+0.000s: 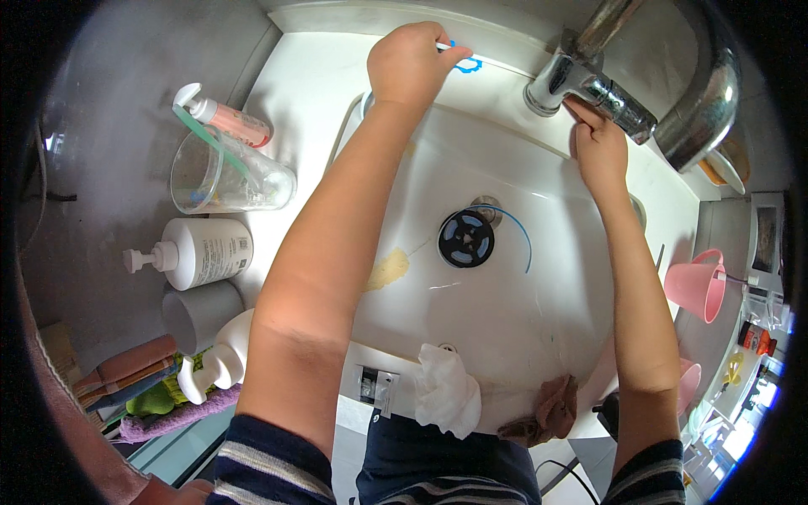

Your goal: The person unrolls a blue LED strip at a kitchen sink, cuts a segment with scissors, and attaches it to the underside of the faucet. They then connect the strip to a power source and test the lights.

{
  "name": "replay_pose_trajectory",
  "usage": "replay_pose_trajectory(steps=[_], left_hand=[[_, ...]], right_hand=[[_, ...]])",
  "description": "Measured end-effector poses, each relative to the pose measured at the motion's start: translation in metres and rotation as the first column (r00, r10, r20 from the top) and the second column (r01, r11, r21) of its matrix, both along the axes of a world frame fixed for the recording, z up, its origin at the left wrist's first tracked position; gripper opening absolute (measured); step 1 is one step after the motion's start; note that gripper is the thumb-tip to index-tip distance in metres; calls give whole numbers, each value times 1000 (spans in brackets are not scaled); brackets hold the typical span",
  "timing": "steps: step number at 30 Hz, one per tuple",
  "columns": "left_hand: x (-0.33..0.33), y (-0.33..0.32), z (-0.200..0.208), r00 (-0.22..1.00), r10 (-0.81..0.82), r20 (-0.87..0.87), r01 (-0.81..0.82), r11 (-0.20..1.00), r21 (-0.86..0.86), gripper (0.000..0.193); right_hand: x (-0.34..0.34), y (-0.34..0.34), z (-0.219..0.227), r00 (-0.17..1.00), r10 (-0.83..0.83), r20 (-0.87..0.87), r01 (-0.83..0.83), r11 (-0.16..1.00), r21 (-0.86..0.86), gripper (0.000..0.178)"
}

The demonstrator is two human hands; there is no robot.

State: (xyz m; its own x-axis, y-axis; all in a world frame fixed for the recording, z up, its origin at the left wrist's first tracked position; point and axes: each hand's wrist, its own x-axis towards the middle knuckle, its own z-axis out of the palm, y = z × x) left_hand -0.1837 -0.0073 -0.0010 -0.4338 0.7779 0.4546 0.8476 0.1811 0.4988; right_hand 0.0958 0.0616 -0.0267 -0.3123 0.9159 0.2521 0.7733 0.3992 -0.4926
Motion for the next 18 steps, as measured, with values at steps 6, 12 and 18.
replay_pose_trajectory(steps=[6, 12, 18], left_hand=[[0, -1, -2, 999, 12, -50, -10, 999, 34, 38], [3, 2, -1, 997, 29, -77, -28, 999, 16, 39], [-2, 0, -4, 995, 29, -93, -24, 998, 59, 39]], right_hand=[[-6, -8, 15, 997, 70, 44, -71, 997, 41, 40], [-9, -6, 8, 995, -22, 101, 11, 994, 106, 37], [-11, -15, 25, 988, 36, -153, -64, 981, -183, 39]])
